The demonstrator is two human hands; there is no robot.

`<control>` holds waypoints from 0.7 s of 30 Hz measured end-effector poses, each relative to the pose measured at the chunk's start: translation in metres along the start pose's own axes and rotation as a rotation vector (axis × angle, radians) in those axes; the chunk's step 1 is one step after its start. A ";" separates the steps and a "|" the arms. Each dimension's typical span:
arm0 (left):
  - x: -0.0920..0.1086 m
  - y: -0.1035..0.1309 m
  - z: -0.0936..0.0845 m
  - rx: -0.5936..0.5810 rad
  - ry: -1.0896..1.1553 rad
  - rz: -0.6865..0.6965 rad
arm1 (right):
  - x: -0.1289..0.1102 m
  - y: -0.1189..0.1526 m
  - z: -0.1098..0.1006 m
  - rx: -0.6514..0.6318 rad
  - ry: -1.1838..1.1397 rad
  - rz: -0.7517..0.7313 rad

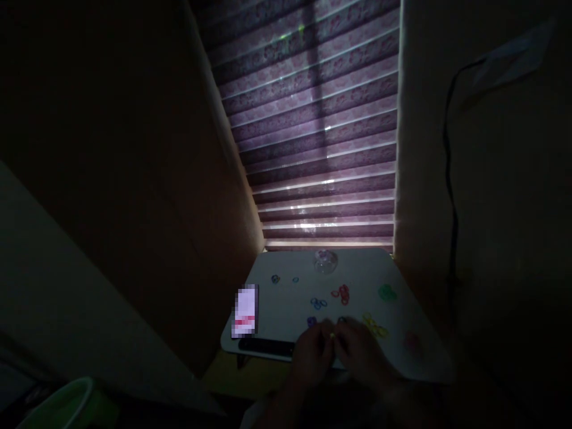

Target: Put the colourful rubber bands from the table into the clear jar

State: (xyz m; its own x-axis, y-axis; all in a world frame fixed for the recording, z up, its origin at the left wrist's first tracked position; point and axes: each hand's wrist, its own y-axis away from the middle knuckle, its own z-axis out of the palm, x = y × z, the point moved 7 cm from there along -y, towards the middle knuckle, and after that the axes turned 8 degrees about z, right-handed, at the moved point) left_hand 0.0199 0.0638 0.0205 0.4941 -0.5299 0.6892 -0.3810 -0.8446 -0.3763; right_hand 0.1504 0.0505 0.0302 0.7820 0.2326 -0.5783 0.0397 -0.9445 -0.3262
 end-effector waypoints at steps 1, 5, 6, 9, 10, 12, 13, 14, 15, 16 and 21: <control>0.000 0.000 0.000 -0.009 0.005 0.009 | 0.000 0.000 0.000 0.000 0.009 0.002; 0.005 0.002 -0.001 -0.039 0.055 0.032 | 0.003 -0.001 0.000 0.008 0.022 -0.019; 0.006 0.002 -0.002 -0.042 0.069 0.037 | 0.004 -0.001 0.001 0.009 0.019 -0.031; 0.009 0.002 -0.003 -0.034 0.054 0.030 | 0.009 -0.002 0.003 0.010 0.005 -0.055; 0.008 0.001 -0.003 -0.034 0.038 0.020 | 0.010 -0.002 0.003 0.011 0.005 -0.059; 0.007 0.000 -0.003 -0.035 0.005 -0.005 | 0.011 -0.003 0.003 0.013 0.000 -0.072; 0.006 0.000 -0.002 -0.037 0.000 -0.014 | 0.012 -0.003 0.002 0.014 -0.006 -0.078; 0.006 0.000 -0.002 -0.036 -0.008 -0.023 | 0.012 -0.003 0.002 0.013 -0.013 -0.082; 0.005 -0.001 -0.002 -0.028 -0.019 -0.031 | 0.011 -0.003 0.001 0.012 -0.020 -0.084; 0.005 -0.001 -0.002 -0.022 -0.030 -0.039 | 0.011 -0.003 0.001 0.011 -0.027 -0.082; 0.003 -0.001 -0.005 0.008 -0.046 -0.069 | 0.013 -0.003 -0.001 0.005 -0.099 -0.045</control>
State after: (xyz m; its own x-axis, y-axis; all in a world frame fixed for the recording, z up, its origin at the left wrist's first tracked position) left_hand 0.0180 0.0634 0.0254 0.5543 -0.4733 0.6847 -0.3384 -0.8797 -0.3341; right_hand 0.1610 0.0560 0.0250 0.7144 0.2969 -0.6337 0.0704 -0.9315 -0.3569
